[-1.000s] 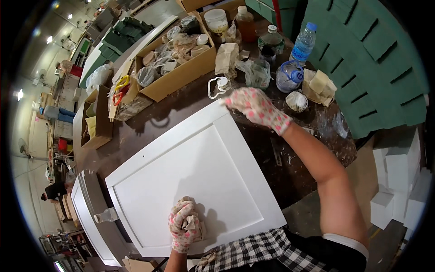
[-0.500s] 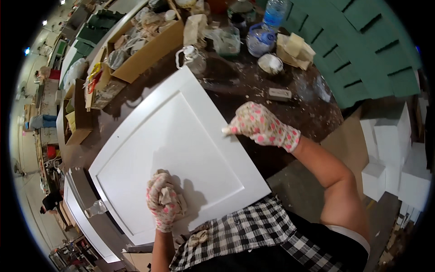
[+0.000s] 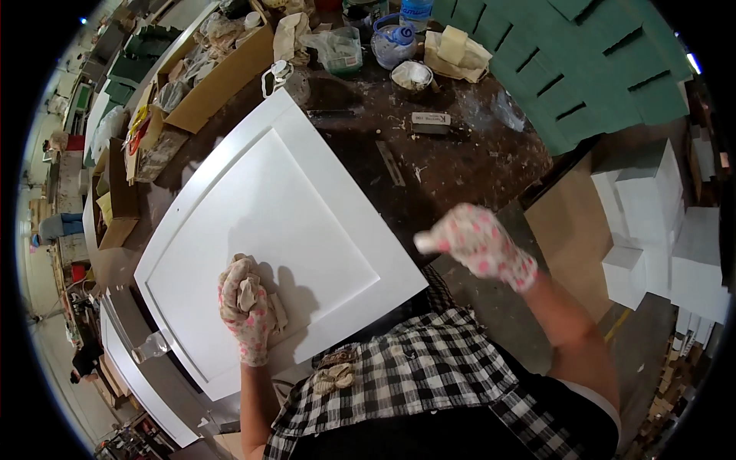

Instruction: The person wipes a white cabinet door using a cloth and a sanding block, applying liquid from a bottle and cleaning the surface and edges.

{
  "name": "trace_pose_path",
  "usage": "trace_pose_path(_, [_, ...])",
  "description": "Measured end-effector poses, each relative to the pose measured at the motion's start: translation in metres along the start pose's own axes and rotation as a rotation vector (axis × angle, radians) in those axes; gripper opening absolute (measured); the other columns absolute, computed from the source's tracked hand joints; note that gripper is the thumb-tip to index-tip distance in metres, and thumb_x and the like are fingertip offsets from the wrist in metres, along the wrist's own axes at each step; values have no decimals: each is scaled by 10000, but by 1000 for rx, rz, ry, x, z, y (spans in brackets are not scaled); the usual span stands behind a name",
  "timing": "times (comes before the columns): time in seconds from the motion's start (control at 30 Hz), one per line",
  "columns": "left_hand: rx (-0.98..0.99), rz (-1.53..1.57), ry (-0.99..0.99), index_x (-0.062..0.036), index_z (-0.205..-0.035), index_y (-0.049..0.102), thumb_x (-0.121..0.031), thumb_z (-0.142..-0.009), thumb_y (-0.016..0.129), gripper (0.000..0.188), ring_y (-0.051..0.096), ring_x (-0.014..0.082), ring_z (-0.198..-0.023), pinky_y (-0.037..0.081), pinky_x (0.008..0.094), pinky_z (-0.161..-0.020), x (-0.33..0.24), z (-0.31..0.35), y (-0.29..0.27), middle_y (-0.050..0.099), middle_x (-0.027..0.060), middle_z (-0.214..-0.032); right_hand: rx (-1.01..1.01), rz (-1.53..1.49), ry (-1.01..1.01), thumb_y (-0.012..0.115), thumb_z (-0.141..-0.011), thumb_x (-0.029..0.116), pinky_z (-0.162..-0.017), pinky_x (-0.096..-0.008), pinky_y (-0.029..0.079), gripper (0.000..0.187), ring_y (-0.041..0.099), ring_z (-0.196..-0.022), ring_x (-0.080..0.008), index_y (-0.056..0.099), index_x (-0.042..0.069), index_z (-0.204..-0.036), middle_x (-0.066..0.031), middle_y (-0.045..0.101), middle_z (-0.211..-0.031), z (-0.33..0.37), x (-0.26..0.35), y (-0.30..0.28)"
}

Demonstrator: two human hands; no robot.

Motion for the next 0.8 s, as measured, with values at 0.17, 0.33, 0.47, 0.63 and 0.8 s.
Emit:
trace_pose_path(0.17, [68, -41, 36, -30, -1223, 602, -15, -831, 595, 392, 554, 179, -1087, 442, 305, -946, -3, -4, 7, 563, 86, -1236, -225, 392, -226, 568, -900, 80, -576, -323, 472, 238, 517, -617, -186, 633, 148, -1118, -41, 508, -707, -106, -30, 5])
trace_pose_path(0.33, [81, -7, 36, -23, -1246, 591, 2, -826, 592, 421, 553, 187, -1093, 447, 312, -948, 1, -1, 5, 552, 97, -1251, -121, -303, 118, 630, -871, 109, -613, -330, 468, 152, 531, -637, -187, 694, 90, -1008, -51, 528, -705, -112, -76, 38])
trace_pose_path(0.47, [58, 30, 9, -22, -1266, 579, 22, -814, 583, 455, 552, 191, -1111, 449, 312, -962, 8, -1, 7, 535, 104, -1281, -35, -124, -41, 651, -850, 59, -659, -308, 459, 275, 560, -698, -173, 674, 167, -1102, -21, 575, -754, -41, -27, 35])
trace_pose_path(0.63, [-5, 46, 38, -25, -1202, 607, 92, -781, 524, 444, 595, 168, -972, 491, 261, -838, 2, -1, 2, 569, 109, -1209, 255, -197, 119, 582, -888, 56, -685, -361, 496, 334, 595, -713, -204, 673, 211, -1169, -5, 610, -756, 40, 25, 36])
trace_pose_path(0.8, [95, 121, 19, -4, -1297, 540, 70, -812, 548, 490, 528, 191, -1172, 442, 300, -985, 9, -3, 8, 511, 98, -1307, -130, -258, 513, 602, -889, 81, -676, -278, 533, 349, 654, -746, -170, 635, 111, -1235, -22, 691, -880, 52, 17, 8])
Point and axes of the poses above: each hand's wrist, its own z-axis away from the middle knuckle, its own y-axis out of the palm, x = y × z, the point moved 10 cm from there along -z, towards the middle knuckle
